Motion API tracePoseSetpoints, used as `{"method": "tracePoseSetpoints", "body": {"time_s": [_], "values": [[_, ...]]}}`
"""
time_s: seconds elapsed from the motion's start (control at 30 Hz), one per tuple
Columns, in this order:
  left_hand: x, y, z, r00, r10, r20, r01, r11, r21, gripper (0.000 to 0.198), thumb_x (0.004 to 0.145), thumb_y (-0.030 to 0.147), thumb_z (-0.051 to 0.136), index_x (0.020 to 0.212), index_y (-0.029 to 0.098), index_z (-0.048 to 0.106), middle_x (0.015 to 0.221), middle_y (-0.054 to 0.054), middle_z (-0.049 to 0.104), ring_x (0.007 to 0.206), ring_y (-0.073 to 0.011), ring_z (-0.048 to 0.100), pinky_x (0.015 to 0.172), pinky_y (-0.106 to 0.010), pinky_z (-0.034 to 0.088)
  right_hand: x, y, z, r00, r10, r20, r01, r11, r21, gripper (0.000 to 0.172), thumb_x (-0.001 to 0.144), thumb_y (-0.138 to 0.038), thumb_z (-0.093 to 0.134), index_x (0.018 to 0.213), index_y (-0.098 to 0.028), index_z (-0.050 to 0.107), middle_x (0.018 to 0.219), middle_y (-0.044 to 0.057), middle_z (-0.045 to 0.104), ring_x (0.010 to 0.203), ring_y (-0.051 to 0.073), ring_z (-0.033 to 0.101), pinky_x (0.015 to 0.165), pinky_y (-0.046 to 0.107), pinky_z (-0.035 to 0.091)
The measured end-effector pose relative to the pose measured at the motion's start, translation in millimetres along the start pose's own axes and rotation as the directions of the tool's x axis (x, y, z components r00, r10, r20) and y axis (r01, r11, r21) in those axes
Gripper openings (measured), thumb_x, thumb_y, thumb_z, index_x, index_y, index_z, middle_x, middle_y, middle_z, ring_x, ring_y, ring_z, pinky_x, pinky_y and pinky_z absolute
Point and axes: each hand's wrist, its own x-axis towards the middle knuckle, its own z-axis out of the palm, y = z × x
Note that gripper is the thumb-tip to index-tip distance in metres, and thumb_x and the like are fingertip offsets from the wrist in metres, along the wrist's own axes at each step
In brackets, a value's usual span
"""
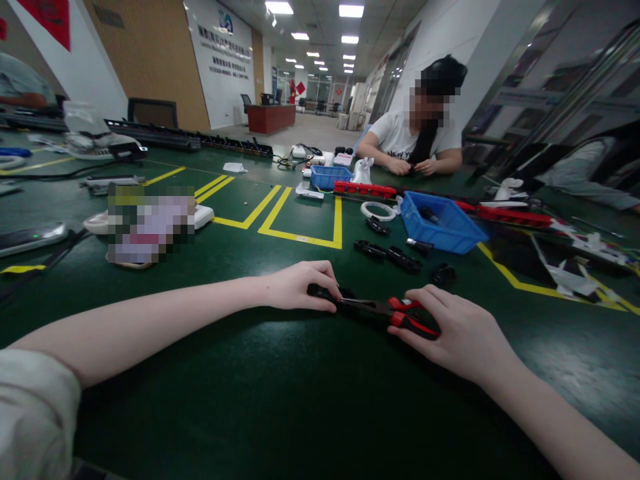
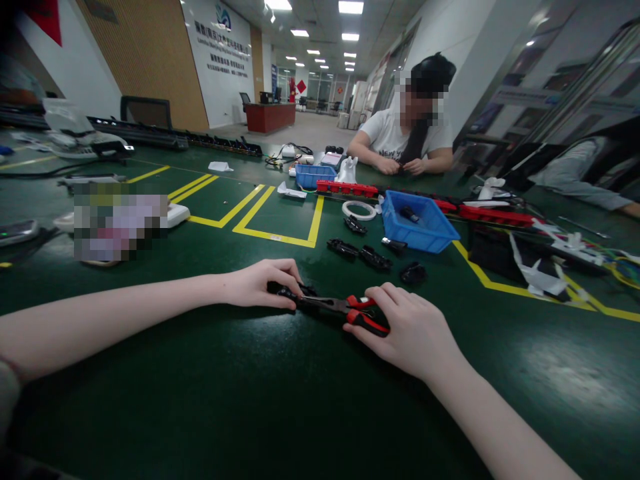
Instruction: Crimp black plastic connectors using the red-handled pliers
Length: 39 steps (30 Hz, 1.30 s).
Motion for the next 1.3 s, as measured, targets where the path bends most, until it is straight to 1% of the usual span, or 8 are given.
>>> {"method": "tracePoseSetpoints", "body": {"time_s": [0.17, 0.27, 0.4, 0.6, 0.77, 0.97, 1.13, 1.3], "values": [[-0.3, -0.4, 0.8, 1.000, 0.011, -0.004, -0.011, 1.000, 0.009, 0.019, 0.085, 0.024, 0.073, 0.102, 0.017, 0.073, 0.106, -0.007, 0.059, 0.098, -0.0188, 0.060, 0.088, -0.033, 0.049, -0.3, 0.5, 1.4, 1.000, -0.002, 0.005, 0.002, 1.000, -0.009, 0.045, 0.085, -0.061, 0.055, 0.098, -0.019, 0.061, 0.089, 0.008, 0.068, 0.070, 0.021, 0.066, 0.058, 0.031, 0.047], [0.2, -0.1, 0.4, 1.000, -0.002, 0.002, 0.002, 1.000, 0.025, 0.019, 0.085, 0.026, 0.072, 0.102, 0.017, 0.073, 0.105, -0.007, 0.059, 0.098, -0.0186, 0.060, 0.087, -0.033, 0.049, 0.1, 0.3, 1.7, 1.000, -0.012, -0.003, 0.012, 1.000, -0.019, 0.046, 0.086, -0.062, 0.053, 0.097, -0.018, 0.061, 0.089, 0.009, 0.068, 0.069, 0.021, 0.066, 0.058, 0.032, 0.047], [0.8, 0.5, -0.2, 0.999, -0.029, 0.018, 0.028, 0.999, 0.021, 0.019, 0.085, 0.026, 0.072, 0.102, 0.018, 0.073, 0.106, -0.007, 0.059, 0.099, -0.0191, 0.060, 0.088, -0.034, 0.049, -0.1, 1.1, 0.3, 1.000, -0.015, -0.009, 0.014, 0.999, -0.028, 0.046, 0.085, -0.062, 0.053, 0.098, -0.018, 0.061, 0.089, 0.008, 0.068, 0.069, 0.020, 0.065, 0.059, 0.031, 0.047], [0.0, -0.7, -0.1, 1.000, 0.004, 0.010, -0.004, 1.000, 0.026, 0.020, 0.086, 0.027, 0.072, 0.103, 0.016, 0.072, 0.107, -0.007, 0.058, 0.098, -0.0187, 0.059, 0.086, -0.033, 0.049, -0.5, 0.3, 1.3, 1.000, 0.002, -0.011, -0.002, 1.000, 0.005, 0.044, 0.084, -0.061, 0.055, 0.097, -0.020, 0.061, 0.088, 0.008, 0.068, 0.069, 0.020, 0.065, 0.058, 0.031, 0.047], [-0.2, 0.5, -0.6, 1.000, -0.015, 0.008, 0.015, 1.000, 0.015, 0.020, 0.085, 0.027, 0.073, 0.103, 0.019, 0.073, 0.107, -0.007, 0.059, 0.099, -0.0194, 0.059, 0.088, -0.034, 0.048, 0.1, 0.4, 1.2, 1.000, -0.008, -0.019, 0.008, 1.000, -0.004, 0.043, 0.085, -0.061, 0.055, 0.096, -0.019, 0.061, 0.088, 0.008, 0.068, 0.068, 0.020, 0.066, 0.057, 0.031, 0.047], [-0.6, 2.2, -1.0, 1.000, -0.020, 0.023, 0.019, 1.000, 0.025, 0.020, 0.086, 0.027, 0.072, 0.104, 0.019, 0.073, 0.108, -0.007, 0.058, 0.100, -0.0198, 0.059, 0.088, -0.035, 0.048, 0.6, 3.2, -2.4, 0.999, -0.029, -0.021, 0.028, 0.999, -0.021, 0.047, 0.084, -0.062, 0.055, 0.097, -0.018, 0.062, 0.088, 0.009, 0.068, 0.069, 0.020, 0.065, 0.058, 0.032, 0.047], [-0.6, 0.8, -0.9, 1.000, -0.001, 0.022, 0.001, 1.000, 0.025, 0.020, 0.086, 0.027, 0.071, 0.104, 0.017, 0.072, 0.108, -0.008, 0.058, 0.100, -0.0196, 0.059, 0.088, -0.034, 0.049, 0.3, -1.5, 0.9, 0.999, -0.033, -0.038, 0.031, 0.998, -0.058, 0.048, 0.086, -0.062, 0.052, 0.097, -0.017, 0.061, 0.087, 0.009, 0.068, 0.068, 0.021, 0.065, 0.058, 0.033, 0.048], [0.2, 1.8, -1.3, 1.000, -0.020, 0.017, 0.020, 1.000, 0.003, 0.018, 0.085, 0.025, 0.073, 0.101, 0.018, 0.073, 0.106, -0.007, 0.059, 0.098, -0.0192, 0.059, 0.087, -0.035, 0.049, 0.6, -3.8, 3.9, 0.998, -0.032, -0.051, 0.028, 0.998, -0.064, 0.048, 0.086, -0.063, 0.052, 0.097, -0.017, 0.061, 0.086, 0.008, 0.068, 0.066, 0.020, 0.064, 0.058, 0.032, 0.047]]}}
